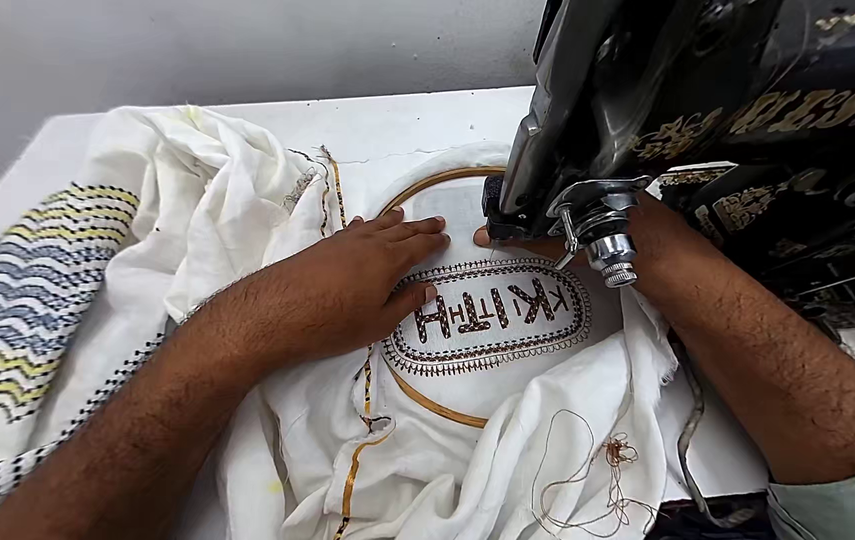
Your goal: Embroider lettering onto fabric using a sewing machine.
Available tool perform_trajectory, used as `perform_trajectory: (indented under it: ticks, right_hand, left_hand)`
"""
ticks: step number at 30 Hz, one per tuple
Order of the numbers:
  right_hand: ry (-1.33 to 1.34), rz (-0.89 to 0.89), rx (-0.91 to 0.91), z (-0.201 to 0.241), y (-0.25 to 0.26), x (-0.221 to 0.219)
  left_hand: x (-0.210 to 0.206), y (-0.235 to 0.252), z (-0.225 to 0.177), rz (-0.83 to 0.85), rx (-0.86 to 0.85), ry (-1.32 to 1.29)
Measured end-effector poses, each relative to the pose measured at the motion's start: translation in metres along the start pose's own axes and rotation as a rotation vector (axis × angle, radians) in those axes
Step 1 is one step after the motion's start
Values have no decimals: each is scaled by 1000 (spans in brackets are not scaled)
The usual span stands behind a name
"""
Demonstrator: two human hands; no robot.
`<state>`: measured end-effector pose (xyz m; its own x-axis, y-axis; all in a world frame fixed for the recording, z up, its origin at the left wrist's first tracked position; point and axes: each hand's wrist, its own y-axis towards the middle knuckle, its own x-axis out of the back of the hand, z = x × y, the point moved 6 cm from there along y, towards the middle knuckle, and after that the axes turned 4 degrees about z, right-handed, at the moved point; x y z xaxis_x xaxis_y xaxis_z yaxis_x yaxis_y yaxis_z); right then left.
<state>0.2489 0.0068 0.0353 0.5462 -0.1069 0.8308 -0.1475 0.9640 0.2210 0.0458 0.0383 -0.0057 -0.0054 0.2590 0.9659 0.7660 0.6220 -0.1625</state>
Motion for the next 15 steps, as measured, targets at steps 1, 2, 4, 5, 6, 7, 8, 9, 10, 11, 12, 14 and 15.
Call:
perform_trajectory:
  ticks: [1,2,4,5,6,7,8,9,10,11,12,14,15]
  right_hand:
    - [-3,2,-8,-1,0,-1]
    - [-5,3,-11,-1,0,-1]
    - [-12,-2,0,-2,0,-2]
    - [-20,-4,12,-2,0,-2]
    - [-21,-6,23,-2,0,-2]
    - [-25,-19,40,-2,1,-2]
    - [-19,-20,41,-2,1,-2]
    - [-8,-14,29,-3,1,-3]
    - [3,-22,32,-4,1,-3]
    - [8,-38,55,-3,1,-2]
    - [7,-48,73,-3,1,-2]
    - [14,-49,84,-2,1,-2]
    - [11,-53,80,-2,0,-2]
  left_hand:
    - [0,0,0,1,0,-1]
    - [0,0,0,1,0,-6]
    - [0,0,0,2,-2,-15]
    - [0,0,1,3,-1,-16]
    - [0,1,1,4,0,-15]
    - [0,1,1,1,-2,-15]
    - [0,1,1,0,-2,-15]
    - [0,1,1,3,1,-14]
    - [1,1,1,5,4,-13]
    - [1,1,2,6,4,-14]
    - [1,1,2,4,4,-11]
    - [0,1,2,-1,-2,-11]
    - [0,1,2,-7,-5,-11]
